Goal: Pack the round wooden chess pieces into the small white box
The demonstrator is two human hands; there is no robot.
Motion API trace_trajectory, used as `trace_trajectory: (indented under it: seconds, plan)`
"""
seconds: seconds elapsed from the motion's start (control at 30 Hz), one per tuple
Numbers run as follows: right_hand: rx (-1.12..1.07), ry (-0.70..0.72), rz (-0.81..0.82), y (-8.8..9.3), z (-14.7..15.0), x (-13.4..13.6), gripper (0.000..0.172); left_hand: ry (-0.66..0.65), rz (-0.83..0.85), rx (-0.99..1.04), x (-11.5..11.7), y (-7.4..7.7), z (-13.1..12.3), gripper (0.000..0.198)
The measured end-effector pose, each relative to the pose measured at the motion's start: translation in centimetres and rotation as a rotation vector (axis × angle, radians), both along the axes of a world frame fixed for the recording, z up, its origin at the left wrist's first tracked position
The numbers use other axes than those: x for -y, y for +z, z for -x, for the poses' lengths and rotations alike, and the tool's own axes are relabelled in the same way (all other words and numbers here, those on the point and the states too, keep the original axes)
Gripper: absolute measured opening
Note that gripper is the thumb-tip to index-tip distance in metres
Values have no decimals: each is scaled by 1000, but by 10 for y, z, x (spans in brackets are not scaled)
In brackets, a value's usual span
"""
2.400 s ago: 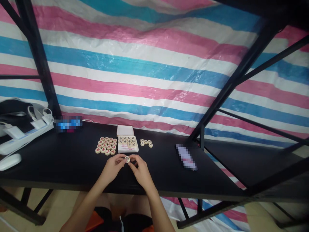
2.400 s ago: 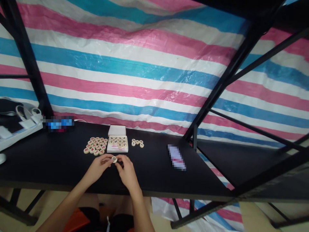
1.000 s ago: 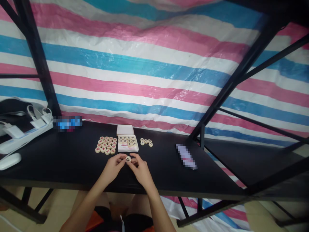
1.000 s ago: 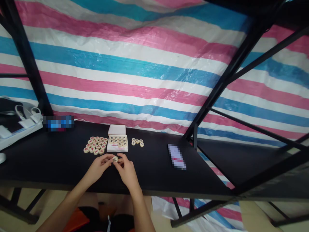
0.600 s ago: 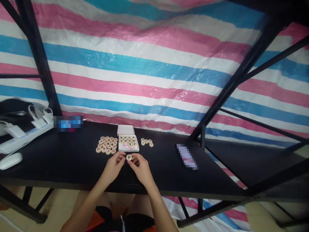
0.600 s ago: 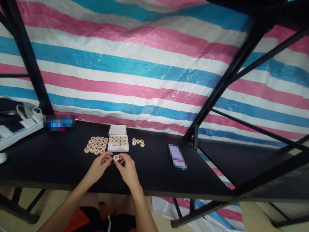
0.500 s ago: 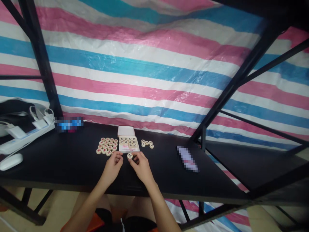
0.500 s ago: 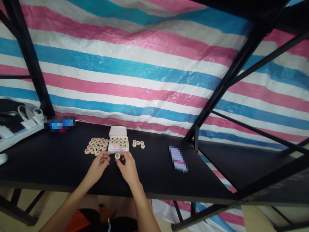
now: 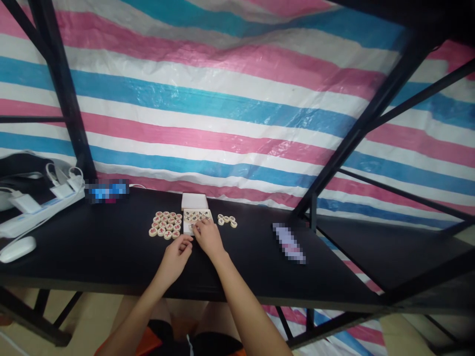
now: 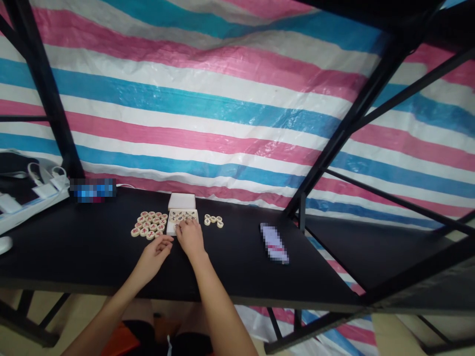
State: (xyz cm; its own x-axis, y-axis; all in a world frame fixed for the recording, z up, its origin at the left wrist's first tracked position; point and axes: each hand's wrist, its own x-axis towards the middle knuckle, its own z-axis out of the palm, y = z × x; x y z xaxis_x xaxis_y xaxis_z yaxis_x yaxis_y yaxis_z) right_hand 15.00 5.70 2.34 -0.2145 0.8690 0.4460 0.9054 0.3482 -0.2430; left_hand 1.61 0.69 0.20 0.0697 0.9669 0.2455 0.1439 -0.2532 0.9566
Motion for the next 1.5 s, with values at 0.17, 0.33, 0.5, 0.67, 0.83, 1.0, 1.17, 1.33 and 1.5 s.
trace_trajectory:
  seconds: [0.17, 0.33, 0.5, 0.67, 0.83, 1.0, 1.17, 1.33, 1.5]
  plan:
    - [25, 106, -58, -2, 0, 9, 23, -23, -32, -17, 1, 3, 0, 16]
    - [21, 98, -40, -6, 3, 9, 25, -25, -24, -21, 2, 6, -1, 17]
    - [-92, -30, -102, -8, -26, -2, 30, 7, -13, -37, 1, 2, 0, 19]
    - [-19, -403, -57, -19, -89, -5, 40, -3, 7, -42, 2, 4, -1, 19]
    - [2, -485, 105, -25, -108, 0, 31, 0, 9, -31, 4, 8, -1, 19]
    - [-46, -481, 86, -13, -96, 11, 22, -27, -13, -88, 5, 5, 1, 19]
    - [-540, 71, 182, -5, -52, 47, 13, -80, -38, -163, 7, 7, -1, 23]
    - [-809, 270, 272, -10, -10, 73, 12, -171, -22, -119, 8, 13, -2, 26]
    - [-865, 249, 277, -12, -11, 74, 16, -196, 25, -72, 8, 17, -1, 27]
